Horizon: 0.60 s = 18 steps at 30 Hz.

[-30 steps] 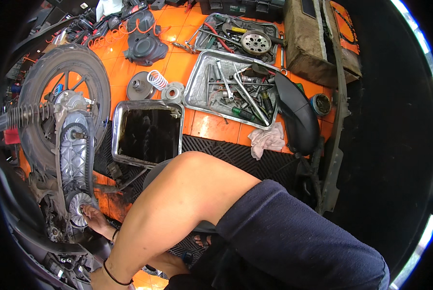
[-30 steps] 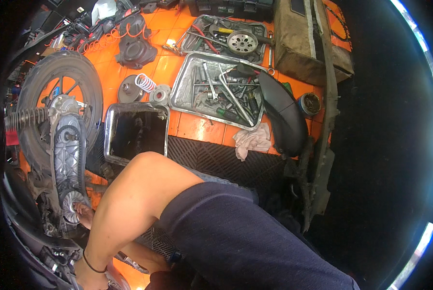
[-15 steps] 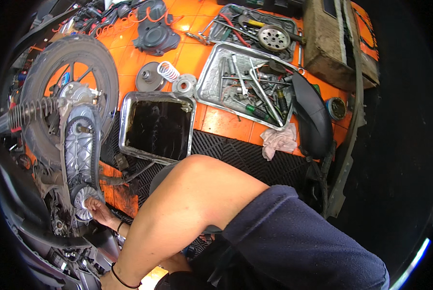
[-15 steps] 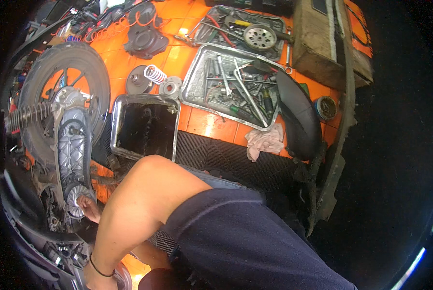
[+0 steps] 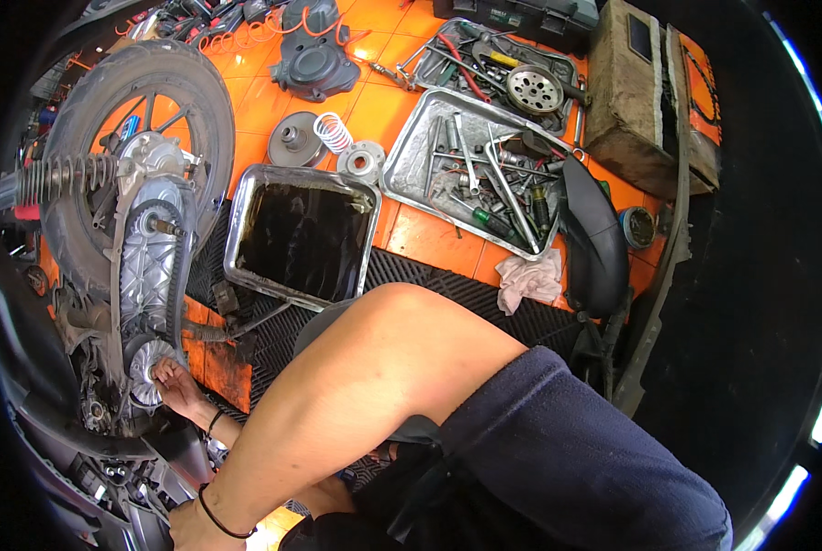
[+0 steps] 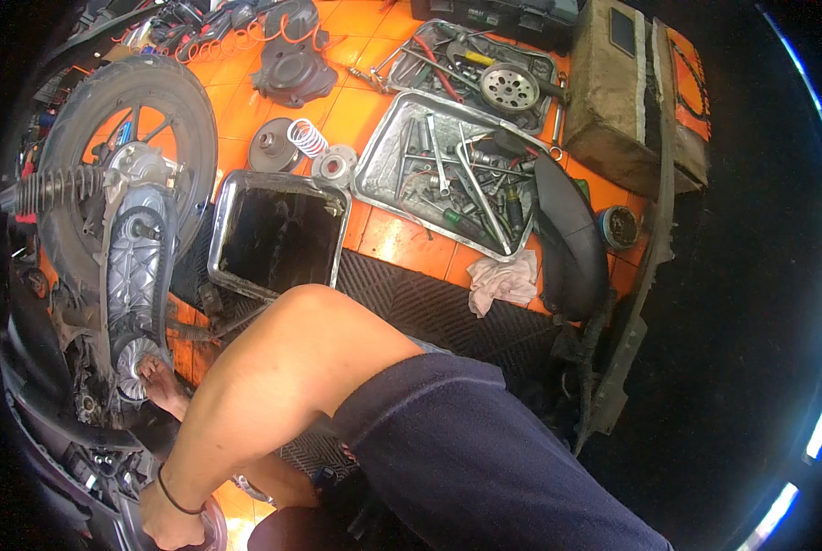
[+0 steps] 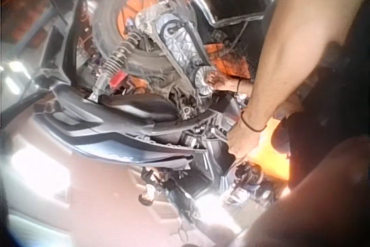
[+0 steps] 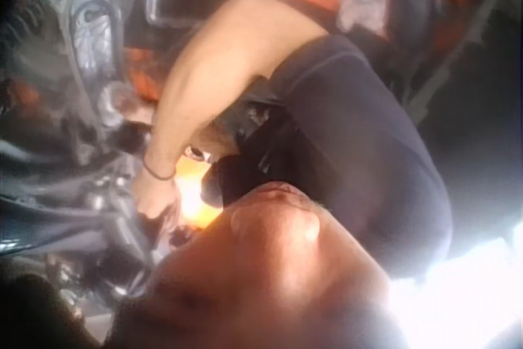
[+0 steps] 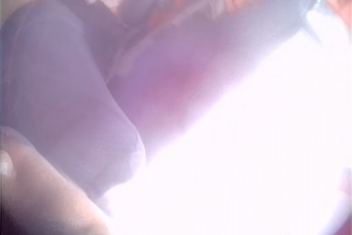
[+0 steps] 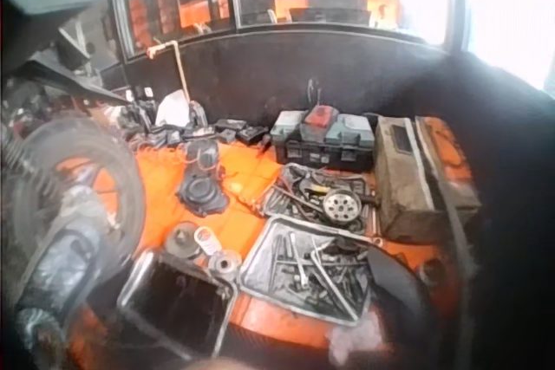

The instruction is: The person assembles a motorcycle clutch and transmission assembly by inserting a spring and plate into a housing, tightening it with a power tool, and then installing the assembly and drive belt onto the motorcycle shafts.

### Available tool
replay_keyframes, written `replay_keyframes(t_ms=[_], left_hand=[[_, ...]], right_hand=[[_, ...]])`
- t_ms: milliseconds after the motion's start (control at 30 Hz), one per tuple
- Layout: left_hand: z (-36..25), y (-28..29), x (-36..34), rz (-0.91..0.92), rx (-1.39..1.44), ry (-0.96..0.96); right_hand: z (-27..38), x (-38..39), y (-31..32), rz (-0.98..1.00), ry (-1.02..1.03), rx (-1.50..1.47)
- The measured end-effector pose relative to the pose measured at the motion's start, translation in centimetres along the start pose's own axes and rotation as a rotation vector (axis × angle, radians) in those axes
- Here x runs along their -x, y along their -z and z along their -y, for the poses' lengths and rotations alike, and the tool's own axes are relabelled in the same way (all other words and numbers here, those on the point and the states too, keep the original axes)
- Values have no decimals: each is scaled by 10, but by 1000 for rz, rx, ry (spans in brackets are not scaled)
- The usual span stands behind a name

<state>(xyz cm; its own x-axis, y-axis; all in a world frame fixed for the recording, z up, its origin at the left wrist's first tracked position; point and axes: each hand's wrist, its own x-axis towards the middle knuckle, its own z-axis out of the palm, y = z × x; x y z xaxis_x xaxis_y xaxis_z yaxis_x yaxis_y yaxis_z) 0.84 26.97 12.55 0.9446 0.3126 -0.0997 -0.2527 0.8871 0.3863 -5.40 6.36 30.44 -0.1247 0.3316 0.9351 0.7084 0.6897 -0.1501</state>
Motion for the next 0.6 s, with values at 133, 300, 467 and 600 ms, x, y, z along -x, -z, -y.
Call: replay_keyframes(t_ms=[133,300,467,600], left_hand=[[10,3,11,36,-7,22],[83,24,-5,11,-180,120],[107,12,4,-112,-660,232],[113,20,16,-90,-1044,150]], right_hand=[[6,-2,20,142,-91,10],[-18,-8,31,242,-243,226],[-54,-6,106,337,-504,225],[-118,114,190,411,-594,548]])
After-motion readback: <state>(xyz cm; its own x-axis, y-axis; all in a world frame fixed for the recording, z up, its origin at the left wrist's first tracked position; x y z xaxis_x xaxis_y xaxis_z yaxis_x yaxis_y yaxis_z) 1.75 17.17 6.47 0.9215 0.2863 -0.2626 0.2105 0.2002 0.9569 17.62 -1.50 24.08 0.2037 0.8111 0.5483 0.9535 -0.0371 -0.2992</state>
